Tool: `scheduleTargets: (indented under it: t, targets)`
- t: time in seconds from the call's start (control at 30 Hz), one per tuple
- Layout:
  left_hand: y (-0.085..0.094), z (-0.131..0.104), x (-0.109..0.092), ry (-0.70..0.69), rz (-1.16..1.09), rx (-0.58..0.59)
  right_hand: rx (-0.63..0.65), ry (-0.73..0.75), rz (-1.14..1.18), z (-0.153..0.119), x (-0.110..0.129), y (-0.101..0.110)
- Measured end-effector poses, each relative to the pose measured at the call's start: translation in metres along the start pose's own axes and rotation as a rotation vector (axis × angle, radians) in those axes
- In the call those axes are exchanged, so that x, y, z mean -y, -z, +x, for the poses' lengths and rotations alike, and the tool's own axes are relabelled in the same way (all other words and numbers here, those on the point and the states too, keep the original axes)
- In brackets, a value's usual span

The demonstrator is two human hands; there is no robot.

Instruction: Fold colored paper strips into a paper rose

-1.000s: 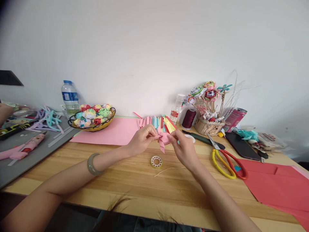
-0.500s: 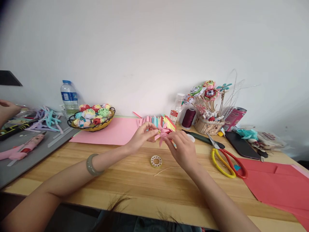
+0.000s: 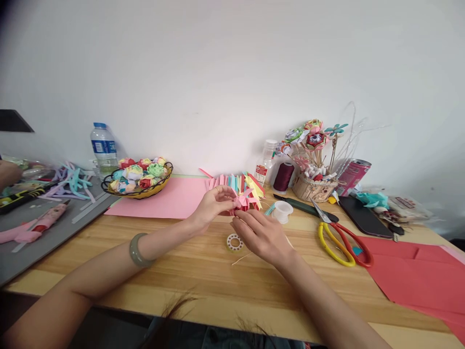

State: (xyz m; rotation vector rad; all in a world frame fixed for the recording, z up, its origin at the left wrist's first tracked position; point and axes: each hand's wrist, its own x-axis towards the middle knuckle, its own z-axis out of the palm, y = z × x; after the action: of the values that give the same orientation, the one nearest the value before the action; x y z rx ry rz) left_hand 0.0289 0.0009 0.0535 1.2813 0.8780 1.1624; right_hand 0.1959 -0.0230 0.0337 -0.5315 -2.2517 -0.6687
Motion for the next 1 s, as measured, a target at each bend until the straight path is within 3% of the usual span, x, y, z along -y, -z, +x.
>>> scheduleTargets:
  t: [0.07,0.17,0.23,0.33,0.5,0.7,1.0]
  targets:
    - [0.001,0.002,0.001,-0.067,0.042,0.002,-0.096,-0.007,0.041,0.004,0.003,0.005]
    - [0.002,0.004,0.002,-0.141,0.088,0.058,-0.249,-0.187,0.097,0.010,0.003,0.011]
    - [0.001,0.003,0.002,-0.187,0.111,0.104,-0.268,-0.317,0.103,0.013,-0.001,0.013]
    - [0.000,-0.001,0.002,-0.251,0.150,0.146,-0.193,-0.394,0.142,0.015,-0.007,0.013]
    - [0.001,-0.006,0.001,-0.303,0.163,0.258,-0.159,-0.383,0.209,0.016,-0.008,0.014]
    - [0.000,-0.009,-0.002,-0.527,0.366,0.167,-0.210,-0.286,0.199,0.017,-0.007,0.016]
    - [-0.002,-0.010,0.005,-0.718,0.399,0.140,-0.301,-0.227,0.059,0.011,-0.007,0.013]
